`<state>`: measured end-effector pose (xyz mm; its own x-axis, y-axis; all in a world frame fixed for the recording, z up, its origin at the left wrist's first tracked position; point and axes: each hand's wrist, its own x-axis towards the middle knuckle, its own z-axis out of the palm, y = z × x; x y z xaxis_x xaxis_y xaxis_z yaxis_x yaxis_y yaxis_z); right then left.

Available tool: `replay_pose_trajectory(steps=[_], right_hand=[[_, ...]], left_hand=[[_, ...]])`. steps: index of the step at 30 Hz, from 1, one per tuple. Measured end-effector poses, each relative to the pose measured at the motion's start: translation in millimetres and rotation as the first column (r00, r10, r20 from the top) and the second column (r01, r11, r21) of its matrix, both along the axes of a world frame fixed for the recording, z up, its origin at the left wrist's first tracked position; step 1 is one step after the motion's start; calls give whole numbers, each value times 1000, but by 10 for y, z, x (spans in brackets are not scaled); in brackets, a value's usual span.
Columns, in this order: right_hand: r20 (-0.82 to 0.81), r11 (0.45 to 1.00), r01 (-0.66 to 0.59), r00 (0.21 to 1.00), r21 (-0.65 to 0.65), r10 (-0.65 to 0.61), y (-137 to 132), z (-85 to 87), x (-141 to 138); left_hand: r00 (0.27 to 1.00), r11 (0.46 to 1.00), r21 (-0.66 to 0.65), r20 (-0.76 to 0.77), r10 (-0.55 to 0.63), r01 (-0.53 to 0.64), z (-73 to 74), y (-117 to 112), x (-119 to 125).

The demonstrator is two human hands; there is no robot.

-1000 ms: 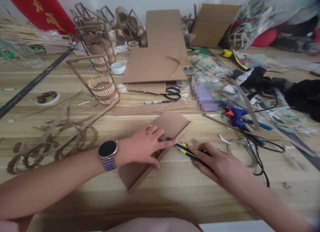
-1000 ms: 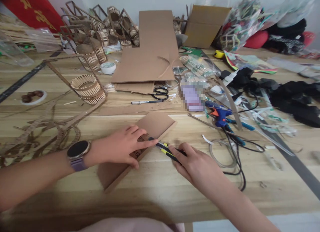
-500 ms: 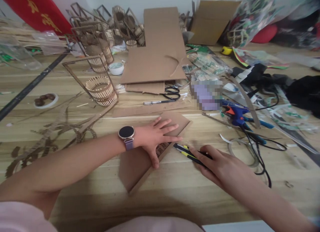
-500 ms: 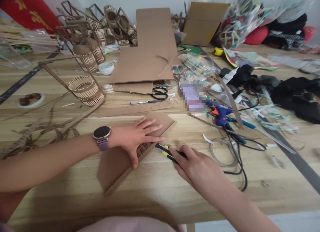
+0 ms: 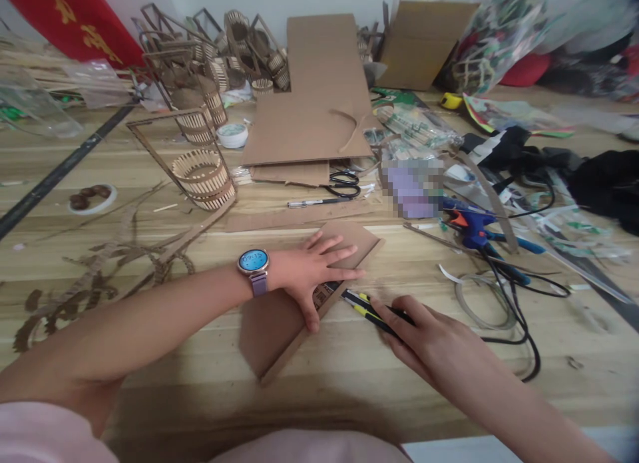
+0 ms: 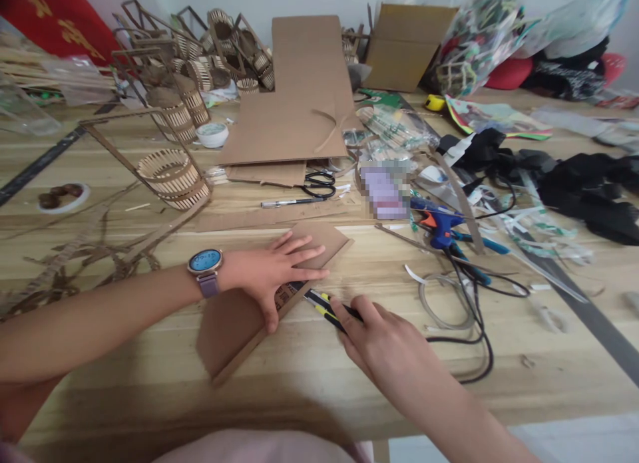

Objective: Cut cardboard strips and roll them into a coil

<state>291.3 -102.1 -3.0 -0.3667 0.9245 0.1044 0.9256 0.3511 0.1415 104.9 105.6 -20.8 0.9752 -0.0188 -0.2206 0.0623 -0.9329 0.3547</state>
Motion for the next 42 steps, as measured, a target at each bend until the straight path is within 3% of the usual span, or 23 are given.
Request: replay_pose_trajectory(steps=[5,14,21,32,42], right_hand=[[-42,999,11,999,-49,-13,-51,10,13],[-92,987,89,991,-133,-102,225,3,180],[-106,989,66,991,-135,-81,248,-13,208],[-7,995,12,1000,-102,-13,164,25,123],[-67,998,14,998,-69,-19,5,-34,60]], left_hand=[[1000,1000,11,-10,1,-1,-2,8,3],[993,990,135,121,14,-30,136,-43,-44],[997,1000,20,-78,-13,15,162,-37,-97],[998,1000,-17,-67,-5,3,125,-22,-74],[996,999,-41,-87,-20,17,133,-31,-118]])
